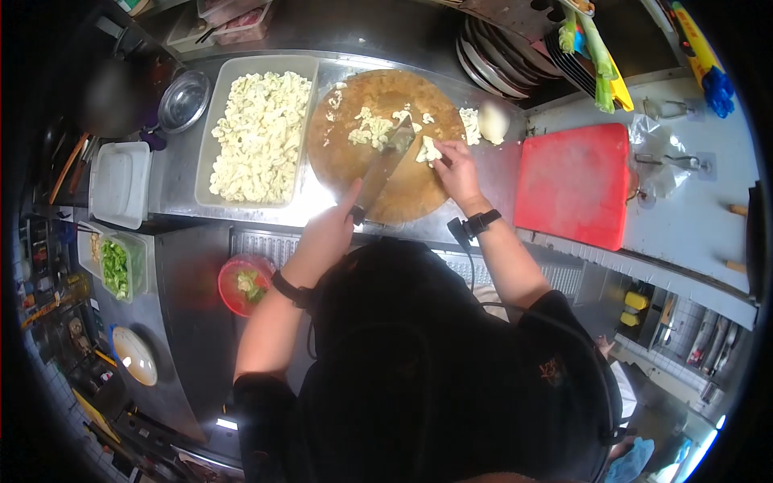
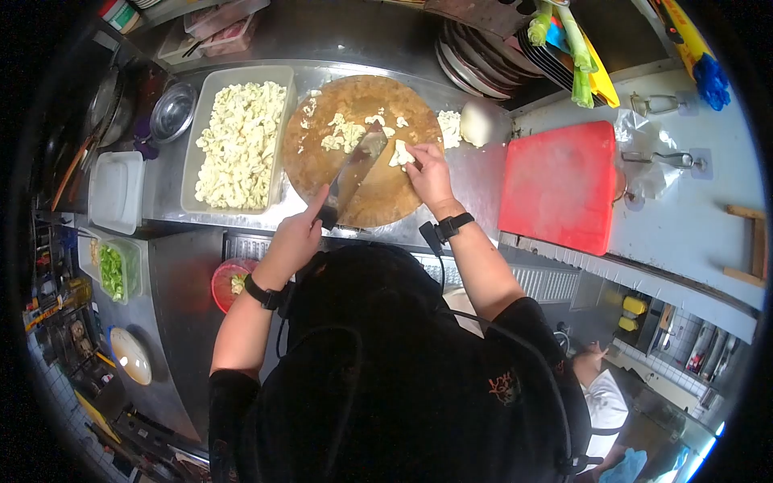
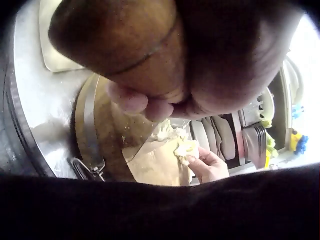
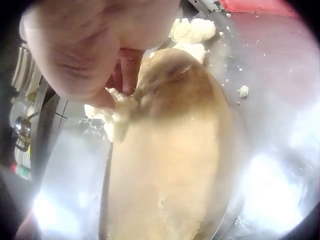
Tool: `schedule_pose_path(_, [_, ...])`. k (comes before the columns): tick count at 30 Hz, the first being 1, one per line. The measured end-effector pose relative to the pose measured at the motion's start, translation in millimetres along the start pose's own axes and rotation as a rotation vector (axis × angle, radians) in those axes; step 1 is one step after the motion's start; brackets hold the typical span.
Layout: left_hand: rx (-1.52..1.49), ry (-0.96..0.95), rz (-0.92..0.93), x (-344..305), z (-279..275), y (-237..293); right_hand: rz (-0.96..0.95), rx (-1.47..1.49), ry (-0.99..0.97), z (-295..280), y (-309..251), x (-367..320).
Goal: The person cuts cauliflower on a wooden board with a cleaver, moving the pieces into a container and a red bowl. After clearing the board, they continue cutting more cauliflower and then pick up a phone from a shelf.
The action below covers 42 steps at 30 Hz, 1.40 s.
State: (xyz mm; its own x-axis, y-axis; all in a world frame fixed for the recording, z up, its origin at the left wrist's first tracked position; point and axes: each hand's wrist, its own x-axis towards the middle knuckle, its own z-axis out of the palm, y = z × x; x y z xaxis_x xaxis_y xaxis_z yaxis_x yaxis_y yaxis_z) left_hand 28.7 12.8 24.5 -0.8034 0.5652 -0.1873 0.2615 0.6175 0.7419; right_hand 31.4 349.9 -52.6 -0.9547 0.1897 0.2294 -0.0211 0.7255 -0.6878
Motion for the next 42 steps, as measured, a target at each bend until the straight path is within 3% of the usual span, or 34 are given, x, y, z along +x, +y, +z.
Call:
schedule_pose_path(2, [0.024, 0.021, 0.049, -8.9, -3.7, -0.2, -0.031, -0.056, 0.008, 2.3, 2.1, 1.4])
schedule_pose_path(6, [0.135, 0.072, 0.201, -18.5, -1.2, -2.1, 0.124, -0.006, -0.062, -3.8, -7.6, 6.4])
schedule_pose_path(22, [0.481, 0.015, 0.261, -21.0, 14.3, 17.7, 0.19, -0.018, 0.062, 8.2, -9.1, 1.0])
schedule_pose_path(30, [0.323, 0.021, 0.252, -9.8, 6.8, 15.0, 0.166, -0.051, 0.044, 6.5, -11.7, 3.6])
schedule_pose_path(37, [0.367, 0.01, 0.228, 7.3, 17.4, 14.0, 0.181, -0.07, 0.005, 3.8, -13.3, 0.3])
schedule_pose_path(39, [0.049, -0.013, 0.053, 13.2, 13.0, 10.9, 0.11, -0.017, -0.004, 1.2, -3.1, -4.3])
schedule_pose_path(42, [-0.011, -0.05, 0.01, 7.7, -0.9, 14.0, 0.024, 0.02, -0.013, -2.6, 4.7, -4.0])
